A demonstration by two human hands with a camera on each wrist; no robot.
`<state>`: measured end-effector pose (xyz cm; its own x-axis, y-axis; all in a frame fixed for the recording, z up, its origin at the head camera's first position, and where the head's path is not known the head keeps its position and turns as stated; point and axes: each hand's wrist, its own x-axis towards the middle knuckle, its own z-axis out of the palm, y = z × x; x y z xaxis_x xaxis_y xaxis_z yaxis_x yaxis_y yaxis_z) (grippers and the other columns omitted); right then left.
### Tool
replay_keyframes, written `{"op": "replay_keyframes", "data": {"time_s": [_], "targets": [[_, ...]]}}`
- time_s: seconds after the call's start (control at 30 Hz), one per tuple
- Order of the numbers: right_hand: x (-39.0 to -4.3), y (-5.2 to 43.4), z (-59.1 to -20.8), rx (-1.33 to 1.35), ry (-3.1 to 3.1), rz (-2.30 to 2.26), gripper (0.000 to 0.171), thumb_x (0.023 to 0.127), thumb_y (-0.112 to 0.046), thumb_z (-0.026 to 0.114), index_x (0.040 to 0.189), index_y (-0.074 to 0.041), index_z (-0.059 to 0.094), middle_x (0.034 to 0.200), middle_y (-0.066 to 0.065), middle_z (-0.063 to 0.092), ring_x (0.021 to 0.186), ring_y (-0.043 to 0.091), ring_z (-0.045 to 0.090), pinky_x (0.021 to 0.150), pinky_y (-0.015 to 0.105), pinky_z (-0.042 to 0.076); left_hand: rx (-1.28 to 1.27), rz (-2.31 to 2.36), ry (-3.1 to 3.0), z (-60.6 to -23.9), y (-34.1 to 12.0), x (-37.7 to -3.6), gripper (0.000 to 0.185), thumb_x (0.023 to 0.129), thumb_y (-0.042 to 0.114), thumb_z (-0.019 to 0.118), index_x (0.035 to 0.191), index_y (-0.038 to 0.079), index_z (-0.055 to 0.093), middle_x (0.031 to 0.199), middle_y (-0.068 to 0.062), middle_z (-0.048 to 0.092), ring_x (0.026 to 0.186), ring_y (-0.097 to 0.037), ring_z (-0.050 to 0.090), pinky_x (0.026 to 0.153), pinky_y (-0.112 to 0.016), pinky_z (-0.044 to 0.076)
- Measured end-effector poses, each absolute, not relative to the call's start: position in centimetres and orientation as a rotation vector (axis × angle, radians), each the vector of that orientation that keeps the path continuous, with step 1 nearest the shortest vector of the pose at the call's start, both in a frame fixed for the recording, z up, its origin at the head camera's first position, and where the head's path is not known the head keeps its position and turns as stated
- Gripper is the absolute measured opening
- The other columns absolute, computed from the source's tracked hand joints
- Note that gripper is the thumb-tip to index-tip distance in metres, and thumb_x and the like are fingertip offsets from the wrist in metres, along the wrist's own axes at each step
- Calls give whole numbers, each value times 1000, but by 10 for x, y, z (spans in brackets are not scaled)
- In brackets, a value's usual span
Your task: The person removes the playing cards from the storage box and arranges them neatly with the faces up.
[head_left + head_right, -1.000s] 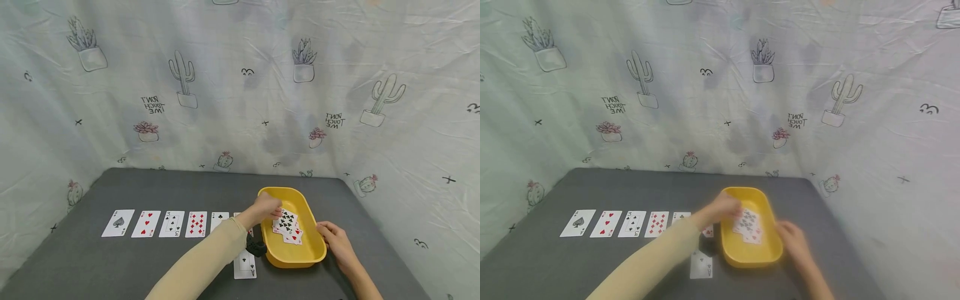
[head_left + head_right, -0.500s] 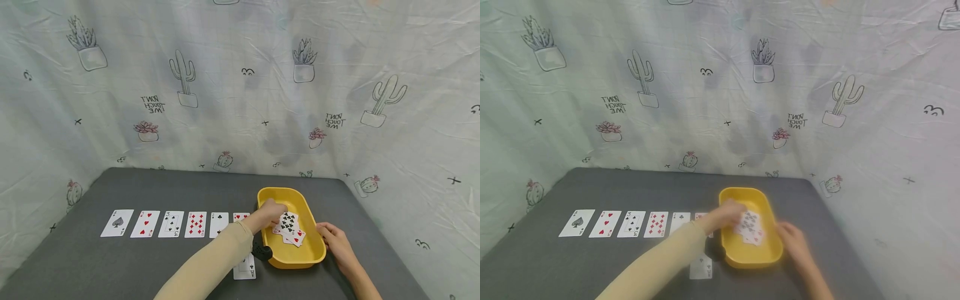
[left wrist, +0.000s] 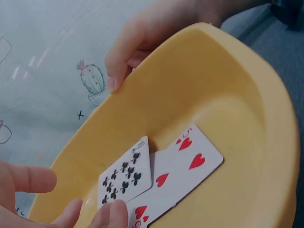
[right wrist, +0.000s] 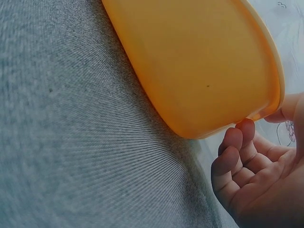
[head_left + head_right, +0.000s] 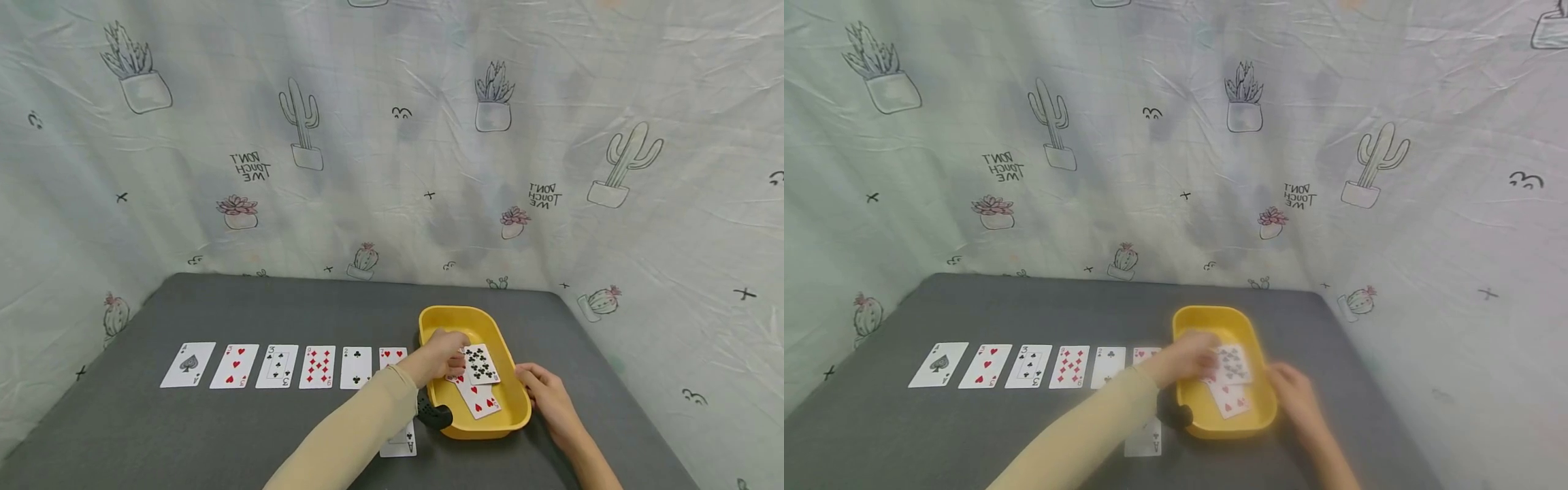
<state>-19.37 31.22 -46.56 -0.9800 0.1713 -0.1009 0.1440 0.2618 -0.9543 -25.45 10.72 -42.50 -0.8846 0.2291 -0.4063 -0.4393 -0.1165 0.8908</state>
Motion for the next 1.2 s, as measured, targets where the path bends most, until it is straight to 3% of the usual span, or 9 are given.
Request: {"op": "replay_keyframes", "data": {"time_s": [0.3, 0.43, 0.7, 0.97, 1.2], "targets": [[-194, 312, -468, -315, -2477, 1876, 39, 101, -27, 57, 120, 7, 59, 94, 10, 62, 73, 14, 58, 57, 25, 50, -315, 2050, 1722, -427, 108, -254, 48, 89, 8, 64, 132, -4, 45, 112, -21, 52, 89, -28, 51, 89, -42, 53], [-194, 312, -468, -314, -2464, 1896, 40, 101, -28, 57, 120, 7, 58, 95, 10, 63, 72, 15, 59, 57, 25, 50, -316, 2057, 1734, -428, 109, -253, 47, 89, 7, 63, 130, -6, 47, 111, -20, 56, 90, -28, 54, 89, -39, 53], [-190, 311, -464, -311, -2461, 1887, 38, 101, -25, 57, 119, 8, 59, 90, 9, 61, 68, 14, 56, 55, 24, 48, -321, 2042, 1873, -429, 119, -245, 47, 87, -3, 63, 127, -10, 41, 90, -17, 59, 75, -22, 62, 81, -33, 56], [-192, 313, -464, -313, -2466, 1888, 33, 100, -21, 56, 116, 7, 60, 92, 9, 62, 70, 14, 59, 57, 25, 51, -211, 1964, 1926, -435, 128, -241, 25, 85, -10, 67, 103, -7, 51, 82, -17, 66, 80, -31, 70, 72, -37, 59], [-194, 312, -463, -315, -2483, 1877, 35, 101, -23, 56, 118, 7, 60, 95, 10, 62, 73, 15, 60, 58, 26, 51, -212, 1903, 2010, -439, 131, -245, 13, 85, -9, 69, 93, -5, 59, 76, -13, 64, 70, -25, 69, 65, -33, 59]]}}
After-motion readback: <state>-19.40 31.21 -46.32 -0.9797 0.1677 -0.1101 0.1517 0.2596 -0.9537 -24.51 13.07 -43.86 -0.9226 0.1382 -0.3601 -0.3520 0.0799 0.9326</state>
